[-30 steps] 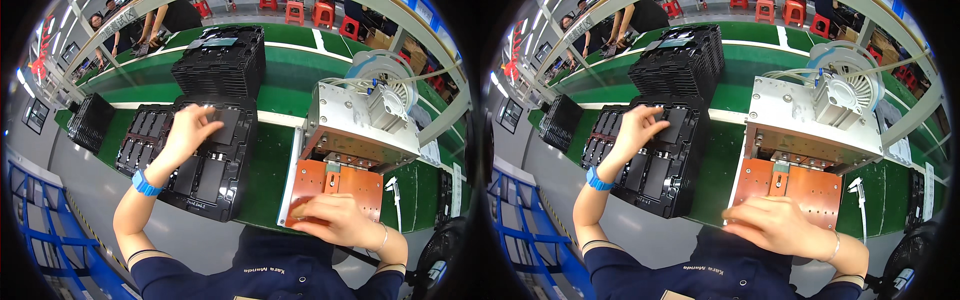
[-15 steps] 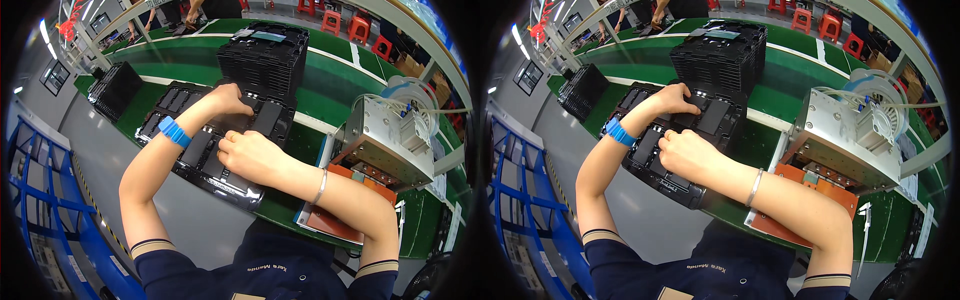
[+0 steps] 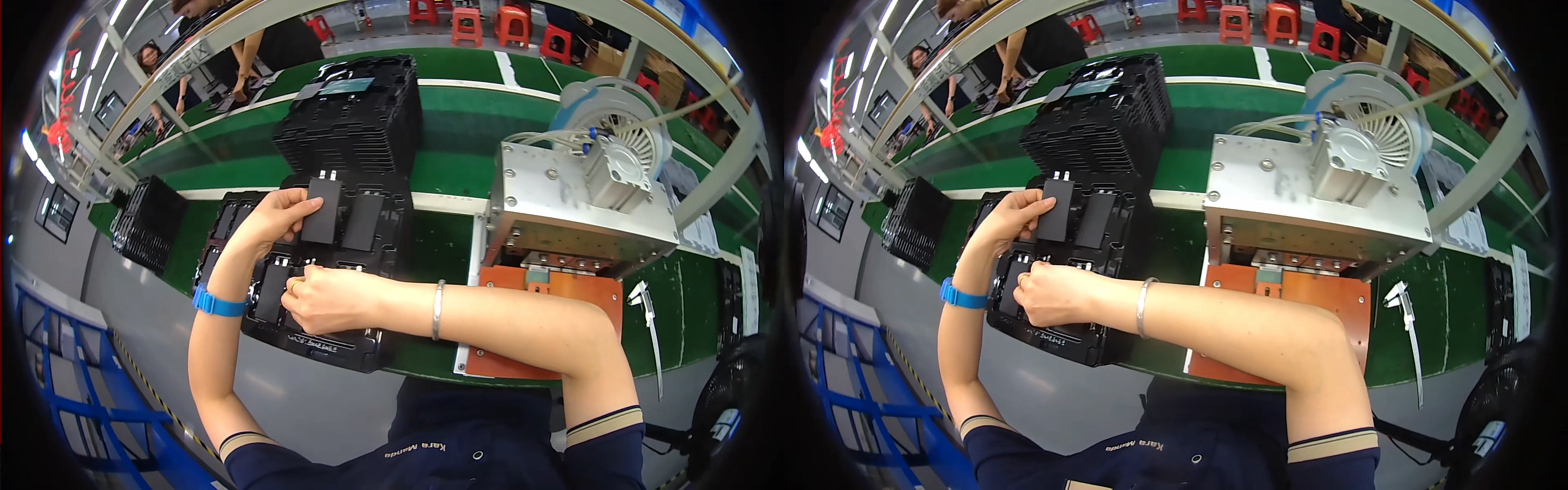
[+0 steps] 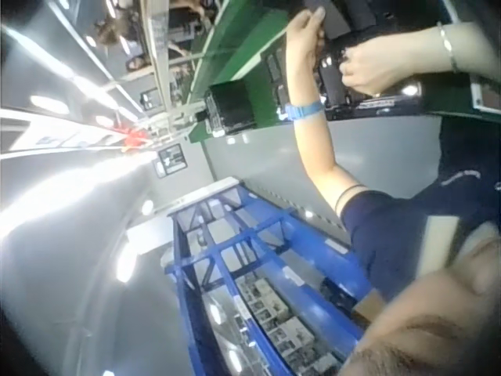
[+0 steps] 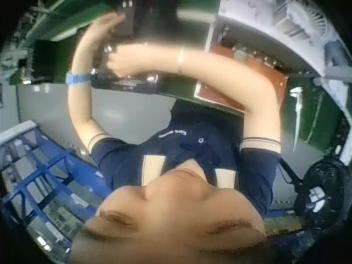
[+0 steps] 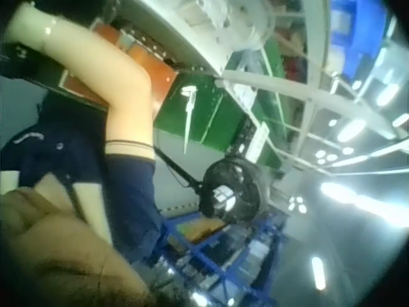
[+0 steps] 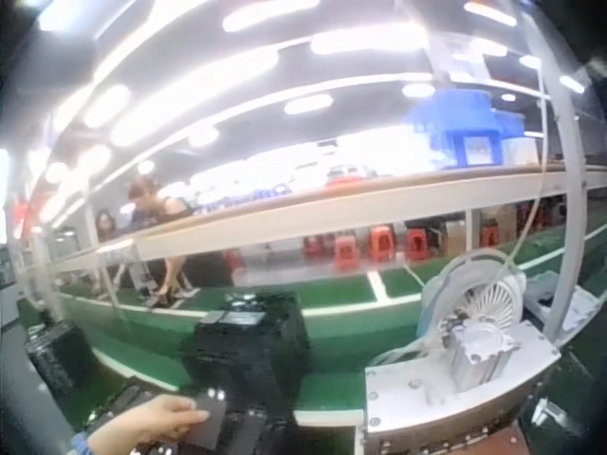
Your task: The person places small black rectangular electronic components into a silver press machine on a green workbench. They operate the machine to process each component, then use a caliper to measure it before placing it into a black tray. This cycle is repeated for multiple components.
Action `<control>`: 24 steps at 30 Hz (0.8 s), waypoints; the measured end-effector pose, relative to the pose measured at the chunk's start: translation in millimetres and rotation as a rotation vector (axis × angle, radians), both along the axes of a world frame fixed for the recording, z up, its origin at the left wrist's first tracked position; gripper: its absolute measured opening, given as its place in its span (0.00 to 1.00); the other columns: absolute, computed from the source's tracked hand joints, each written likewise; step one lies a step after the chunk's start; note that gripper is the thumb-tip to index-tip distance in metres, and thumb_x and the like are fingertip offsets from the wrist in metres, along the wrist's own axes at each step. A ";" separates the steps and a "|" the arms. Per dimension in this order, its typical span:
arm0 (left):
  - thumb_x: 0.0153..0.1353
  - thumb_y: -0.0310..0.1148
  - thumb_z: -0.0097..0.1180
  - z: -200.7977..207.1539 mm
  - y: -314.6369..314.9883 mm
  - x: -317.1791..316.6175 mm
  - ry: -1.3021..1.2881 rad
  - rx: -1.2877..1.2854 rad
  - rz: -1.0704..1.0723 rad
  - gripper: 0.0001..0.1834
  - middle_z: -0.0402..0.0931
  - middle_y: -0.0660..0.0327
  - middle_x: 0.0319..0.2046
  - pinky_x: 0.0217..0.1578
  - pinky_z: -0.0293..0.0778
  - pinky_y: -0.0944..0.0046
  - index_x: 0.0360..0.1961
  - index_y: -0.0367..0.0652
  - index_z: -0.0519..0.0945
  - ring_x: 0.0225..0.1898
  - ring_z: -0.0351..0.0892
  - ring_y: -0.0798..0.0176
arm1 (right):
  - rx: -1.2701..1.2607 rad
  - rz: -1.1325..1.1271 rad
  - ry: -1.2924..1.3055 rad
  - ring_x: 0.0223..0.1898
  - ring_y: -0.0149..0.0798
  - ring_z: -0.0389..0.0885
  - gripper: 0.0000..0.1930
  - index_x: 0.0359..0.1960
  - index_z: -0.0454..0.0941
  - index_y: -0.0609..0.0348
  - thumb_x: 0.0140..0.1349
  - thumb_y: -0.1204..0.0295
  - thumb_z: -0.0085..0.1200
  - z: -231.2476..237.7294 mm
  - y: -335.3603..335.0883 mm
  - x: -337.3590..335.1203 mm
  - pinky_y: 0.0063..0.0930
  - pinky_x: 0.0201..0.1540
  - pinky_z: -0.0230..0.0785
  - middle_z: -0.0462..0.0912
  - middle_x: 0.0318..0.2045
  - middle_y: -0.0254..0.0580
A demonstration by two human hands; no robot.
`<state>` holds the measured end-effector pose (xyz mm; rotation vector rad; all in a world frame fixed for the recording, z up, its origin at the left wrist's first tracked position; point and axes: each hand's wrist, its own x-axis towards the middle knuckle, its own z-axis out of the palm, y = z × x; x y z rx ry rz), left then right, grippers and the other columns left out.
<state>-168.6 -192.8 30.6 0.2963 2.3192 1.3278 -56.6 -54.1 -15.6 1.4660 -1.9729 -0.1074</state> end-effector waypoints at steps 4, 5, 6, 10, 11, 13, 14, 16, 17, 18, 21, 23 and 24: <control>0.67 0.45 0.61 0.5 48.7 4.8 -0.152 0.027 -0.147 0.17 0.72 0.71 0.17 0.19 0.71 0.80 0.27 0.46 0.77 0.17 0.72 0.80 | -0.110 -0.023 0.039 0.26 0.33 0.76 0.09 0.20 0.80 0.62 0.48 0.68 0.57 -2.8 22.8 13.5 0.23 0.24 0.68 0.76 0.24 0.38; 0.66 0.46 0.61 -3.5 57.9 4.2 -0.197 0.042 -0.165 0.18 0.74 0.70 0.17 0.19 0.74 0.78 0.25 0.45 0.77 0.17 0.75 0.77 | -0.195 -0.025 0.098 0.27 0.34 0.77 0.09 0.24 0.81 0.64 0.49 0.69 0.56 3.1 35.1 25.5 0.24 0.27 0.70 0.78 0.27 0.41; 0.66 0.46 0.62 -5.8 63.7 1.6 -0.182 -0.012 -0.179 0.18 0.75 0.69 0.17 0.18 0.74 0.78 0.24 0.45 0.78 0.17 0.75 0.77 | -0.277 -0.032 0.158 0.28 0.34 0.79 0.11 0.28 0.83 0.65 0.50 0.69 0.56 10.8 51.2 39.9 0.24 0.30 0.73 0.80 0.31 0.44; 0.63 0.47 0.64 -5.4 74.9 0.9 -0.003 -0.256 -0.217 0.21 0.77 0.67 0.17 0.15 0.70 0.75 0.22 0.41 0.80 0.15 0.75 0.75 | -0.286 -0.171 0.070 0.36 0.37 0.84 0.08 0.34 0.82 0.60 0.51 0.73 0.59 31.5 130.9 117.1 0.30 0.42 0.79 0.82 0.36 0.45; 0.61 0.46 0.66 -3.6 70.2 2.3 0.092 -0.334 -0.198 0.20 0.77 0.67 0.16 0.15 0.69 0.74 0.22 0.41 0.80 0.14 0.74 0.74 | -0.311 -0.237 0.027 0.36 0.38 0.84 0.08 0.34 0.82 0.59 0.51 0.73 0.61 33.9 150.7 137.0 0.30 0.42 0.79 0.81 0.37 0.44; 0.57 0.40 0.71 12.8 60.2 18.4 0.392 -0.384 -0.163 0.19 0.75 0.66 0.14 0.14 0.67 0.73 0.20 0.40 0.77 0.14 0.75 0.75 | -0.332 -0.396 -0.043 0.34 0.38 0.84 0.07 0.33 0.81 0.58 0.53 0.72 0.61 28.0 188.8 176.2 0.31 0.41 0.79 0.81 0.38 0.43; 0.56 0.37 0.71 9.2 60.9 20.6 0.616 -0.363 -0.161 0.20 0.73 0.66 0.13 0.15 0.64 0.73 0.18 0.39 0.74 0.15 0.72 0.76 | -0.333 -0.504 -0.076 0.33 0.39 0.84 0.06 0.32 0.80 0.58 0.55 0.71 0.59 19.6 208.4 194.8 0.30 0.40 0.79 0.81 0.40 0.43; 0.56 0.33 0.71 26.7 91.6 58.6 0.832 -0.227 -0.190 0.21 0.65 0.67 0.11 0.18 0.54 0.71 0.17 0.38 0.69 0.15 0.60 0.76 | -0.416 -0.719 -0.185 0.32 0.37 0.84 0.07 0.32 0.80 0.58 0.51 0.75 0.61 11.6 233.3 221.0 0.26 0.35 0.79 0.81 0.40 0.41; 0.55 0.32 0.71 32.5 113.0 79.8 0.928 -0.155 -0.285 0.21 0.63 0.67 0.11 0.18 0.55 0.70 0.16 0.39 0.70 0.15 0.60 0.76 | -0.416 -0.841 -0.255 0.34 0.36 0.85 0.09 0.33 0.81 0.59 0.48 0.78 0.62 8.6 240.3 233.9 0.24 0.33 0.79 0.81 0.40 0.41; 0.52 0.30 0.72 36.9 132.8 100.9 0.958 -0.115 -0.412 0.20 0.67 0.61 0.12 0.17 0.60 0.67 0.15 0.38 0.71 0.15 0.67 0.67 | -0.494 -0.896 -0.345 0.35 0.37 0.85 0.11 0.36 0.82 0.58 0.48 0.78 0.60 4.0 243.3 241.9 0.25 0.34 0.79 0.81 0.42 0.42; 0.49 0.41 0.72 14.3 147.2 149.1 1.245 0.069 -0.860 0.16 0.72 0.64 0.23 0.18 0.67 0.62 0.22 0.48 0.75 0.20 0.72 0.58 | -0.510 -0.956 -0.479 0.41 0.39 0.83 0.13 0.40 0.82 0.58 0.50 0.78 0.60 -5.3 235.4 235.6 0.26 0.36 0.78 0.82 0.41 0.40; 0.53 0.50 0.68 1.6 163.0 171.0 1.086 0.059 -1.174 0.25 0.76 0.54 0.43 0.42 0.79 0.59 0.43 0.42 0.80 0.46 0.81 0.53 | -0.512 -0.959 -0.501 0.42 0.39 0.82 0.14 0.41 0.83 0.57 0.51 0.78 0.60 -3.5 235.0 222.9 0.26 0.37 0.78 0.81 0.41 0.38; 0.58 0.57 0.62 -6.3 170.2 176.4 0.964 -0.015 -1.291 0.35 0.70 0.48 0.58 0.58 0.71 0.51 0.57 0.41 0.75 0.61 0.71 0.49 | -0.558 -0.940 -0.516 0.41 0.39 0.81 0.14 0.41 0.83 0.57 0.51 0.78 0.60 -3.6 237.1 217.2 0.26 0.37 0.77 0.81 0.40 0.37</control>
